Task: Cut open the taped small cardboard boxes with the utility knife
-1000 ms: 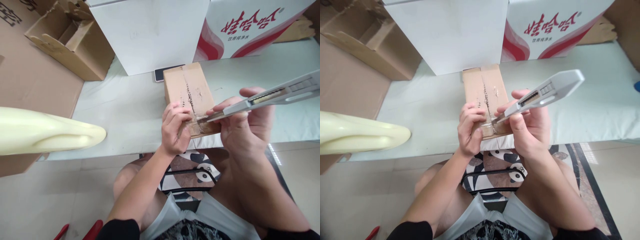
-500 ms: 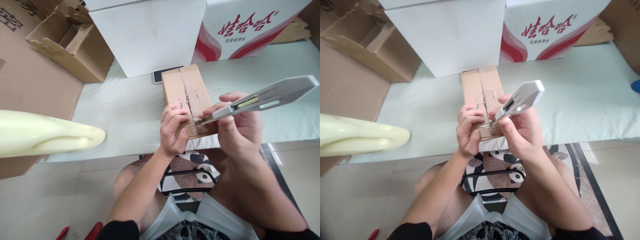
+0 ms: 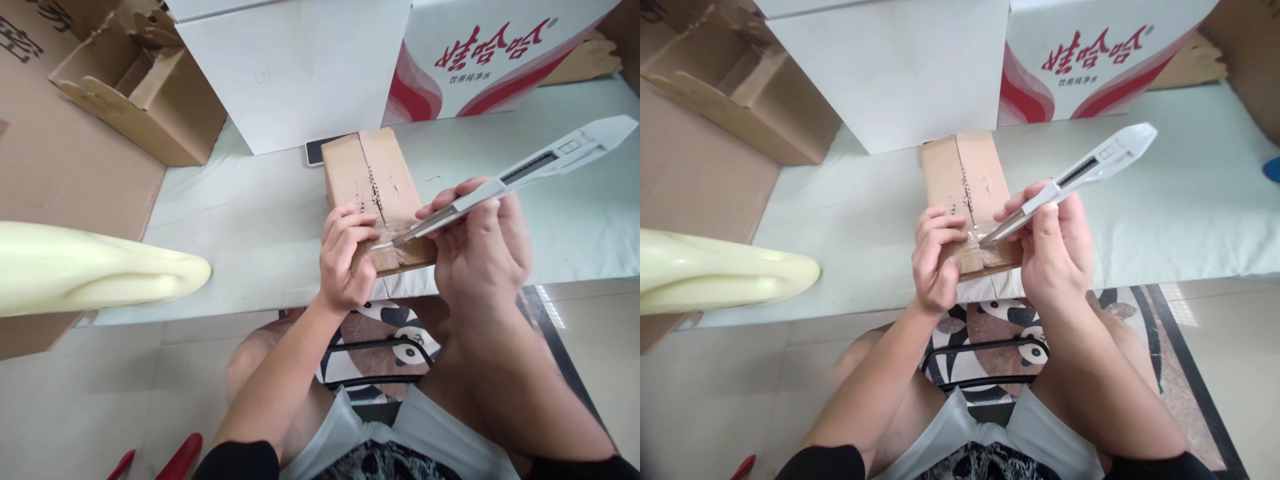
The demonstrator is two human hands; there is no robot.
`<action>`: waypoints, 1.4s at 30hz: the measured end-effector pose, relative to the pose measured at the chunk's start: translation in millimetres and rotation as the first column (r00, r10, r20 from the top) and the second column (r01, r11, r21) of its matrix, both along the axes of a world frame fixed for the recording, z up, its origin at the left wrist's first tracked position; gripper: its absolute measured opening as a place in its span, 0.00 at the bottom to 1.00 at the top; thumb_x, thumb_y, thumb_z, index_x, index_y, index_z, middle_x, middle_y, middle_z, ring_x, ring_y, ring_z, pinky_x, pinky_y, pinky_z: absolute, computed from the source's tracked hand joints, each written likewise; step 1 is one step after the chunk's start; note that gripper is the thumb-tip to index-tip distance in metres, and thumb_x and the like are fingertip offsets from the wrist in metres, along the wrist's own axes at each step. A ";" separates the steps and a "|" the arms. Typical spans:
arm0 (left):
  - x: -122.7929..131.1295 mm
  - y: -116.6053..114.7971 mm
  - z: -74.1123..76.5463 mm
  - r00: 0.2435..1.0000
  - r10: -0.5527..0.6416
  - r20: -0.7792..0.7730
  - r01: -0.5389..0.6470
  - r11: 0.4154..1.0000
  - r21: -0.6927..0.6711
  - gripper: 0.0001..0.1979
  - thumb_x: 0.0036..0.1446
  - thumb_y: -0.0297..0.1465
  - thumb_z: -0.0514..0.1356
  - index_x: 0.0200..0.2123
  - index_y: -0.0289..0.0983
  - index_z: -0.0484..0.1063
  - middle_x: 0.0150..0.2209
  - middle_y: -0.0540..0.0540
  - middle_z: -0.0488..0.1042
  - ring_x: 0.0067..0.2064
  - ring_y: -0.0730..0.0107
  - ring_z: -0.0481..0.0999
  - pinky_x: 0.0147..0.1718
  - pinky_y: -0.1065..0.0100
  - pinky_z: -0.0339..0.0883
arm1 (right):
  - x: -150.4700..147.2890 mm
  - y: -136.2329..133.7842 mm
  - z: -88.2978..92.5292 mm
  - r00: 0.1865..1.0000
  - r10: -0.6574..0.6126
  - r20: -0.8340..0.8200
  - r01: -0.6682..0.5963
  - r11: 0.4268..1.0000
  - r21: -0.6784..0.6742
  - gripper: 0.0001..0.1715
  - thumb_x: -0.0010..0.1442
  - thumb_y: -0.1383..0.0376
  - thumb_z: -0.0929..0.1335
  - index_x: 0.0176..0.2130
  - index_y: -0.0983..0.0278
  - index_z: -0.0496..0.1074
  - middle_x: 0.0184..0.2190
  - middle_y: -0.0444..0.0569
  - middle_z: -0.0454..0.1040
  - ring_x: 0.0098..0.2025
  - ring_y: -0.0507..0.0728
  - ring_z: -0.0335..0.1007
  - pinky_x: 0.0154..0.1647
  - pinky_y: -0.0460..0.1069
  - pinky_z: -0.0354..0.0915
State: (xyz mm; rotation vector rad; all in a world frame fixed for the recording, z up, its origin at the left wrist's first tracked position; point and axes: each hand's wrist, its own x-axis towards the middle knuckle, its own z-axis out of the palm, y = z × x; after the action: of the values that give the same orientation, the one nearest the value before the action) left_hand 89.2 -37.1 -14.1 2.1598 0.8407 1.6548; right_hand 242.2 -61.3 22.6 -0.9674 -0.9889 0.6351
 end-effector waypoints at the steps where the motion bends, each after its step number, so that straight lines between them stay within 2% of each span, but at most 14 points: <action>1: -0.2 -0.1 0.0 1.000 0.002 -0.002 -0.002 1.000 0.000 0.09 0.63 0.30 0.51 0.43 0.41 0.70 0.47 0.42 0.80 0.53 0.56 0.78 0.62 0.43 0.69 | 1.8 0.9 -1.6 1.000 -0.007 -0.010 0.007 1.000 -0.010 0.16 0.69 0.48 0.68 0.43 0.56 0.70 0.34 0.43 0.76 0.33 0.53 0.79 0.23 0.45 0.68; 7: -0.8 -0.2 0.1 1.000 0.010 -0.026 -0.010 1.000 -0.002 0.10 0.63 0.30 0.51 0.44 0.42 0.69 0.48 0.43 0.80 0.54 0.55 0.78 0.62 0.42 0.69 | 4.3 0.6 -1.7 0.999 0.012 -0.034 -0.014 0.999 -0.040 0.16 0.69 0.47 0.67 0.43 0.55 0.70 0.35 0.44 0.75 0.34 0.54 0.78 0.24 0.47 0.68; 12: 0.5 0.4 0.3 1.000 -0.012 0.017 0.012 1.000 -0.006 0.08 0.65 0.32 0.51 0.42 0.42 0.69 0.46 0.43 0.79 0.51 0.57 0.78 0.61 0.43 0.69 | -4.0 -6.3 7.4 0.996 0.033 0.088 -0.037 0.999 0.038 0.14 0.70 0.48 0.67 0.43 0.54 0.73 0.33 0.44 0.75 0.31 0.54 0.75 0.24 0.49 0.65; 17: 0.5 0.6 0.7 1.000 0.001 0.003 -0.001 1.000 -0.019 0.08 0.66 0.35 0.51 0.42 0.43 0.69 0.45 0.44 0.80 0.49 0.57 0.79 0.61 0.43 0.69 | 0.6 -13.6 9.8 0.969 0.131 0.210 -0.136 0.991 0.012 0.13 0.68 0.48 0.68 0.44 0.51 0.75 0.33 0.45 0.77 0.35 0.59 0.75 0.33 0.55 0.72; 20: 0.1 0.8 0.8 1.000 0.006 -0.005 -0.006 1.000 -0.015 0.08 0.66 0.35 0.51 0.42 0.43 0.69 0.44 0.44 0.80 0.49 0.57 0.79 0.61 0.43 0.69 | 4.5 -15.1 9.8 0.959 0.159 0.233 -0.163 0.987 0.000 0.14 0.69 0.49 0.69 0.45 0.54 0.76 0.35 0.46 0.78 0.36 0.58 0.77 0.36 0.55 0.74; 24: -0.4 1.0 0.4 1.000 0.006 -0.004 -0.006 1.000 -0.010 0.08 0.66 0.34 0.51 0.42 0.43 0.69 0.44 0.45 0.80 0.48 0.58 0.79 0.61 0.43 0.69 | 6.4 -14.6 11.0 0.936 0.165 0.312 -0.170 0.985 -0.013 0.16 0.70 0.50 0.68 0.45 0.58 0.77 0.36 0.47 0.79 0.35 0.55 0.77 0.32 0.50 0.74; 30: -0.8 -0.1 0.5 1.000 0.000 0.000 0.000 1.000 -0.023 0.08 0.67 0.35 0.51 0.43 0.43 0.69 0.45 0.44 0.79 0.49 0.57 0.79 0.62 0.43 0.68 | 4.1 -14.5 14.7 0.901 0.217 0.375 -0.209 0.976 -0.064 0.13 0.70 0.54 0.69 0.51 0.55 0.75 0.38 0.44 0.80 0.32 0.52 0.76 0.27 0.47 0.71; 34: -0.3 -0.3 0.7 1.000 -0.009 -0.004 0.009 1.000 -0.021 0.09 0.68 0.35 0.51 0.44 0.42 0.69 0.45 0.44 0.79 0.49 0.58 0.79 0.62 0.43 0.68 | 2.6 -16.2 16.9 0.873 0.182 0.452 -0.142 0.982 -0.123 0.12 0.71 0.54 0.68 0.47 0.57 0.76 0.37 0.45 0.79 0.32 0.52 0.75 0.28 0.47 0.71; 42: 1.1 0.1 0.5 0.999 -0.020 0.027 0.021 1.000 -0.002 0.09 0.67 0.34 0.51 0.43 0.41 0.70 0.46 0.42 0.79 0.51 0.58 0.78 0.62 0.45 0.68 | 5.1 -15.0 10.3 0.924 0.168 0.343 -0.159 0.986 -0.055 0.13 0.72 0.53 0.66 0.45 0.59 0.75 0.36 0.47 0.78 0.35 0.53 0.76 0.29 0.47 0.70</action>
State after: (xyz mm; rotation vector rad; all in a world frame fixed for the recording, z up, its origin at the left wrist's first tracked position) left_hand 90.3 -37.0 -13.6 2.1321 0.8099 1.6685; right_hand 247.2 -76.3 32.9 -1.0486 -1.3898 0.6282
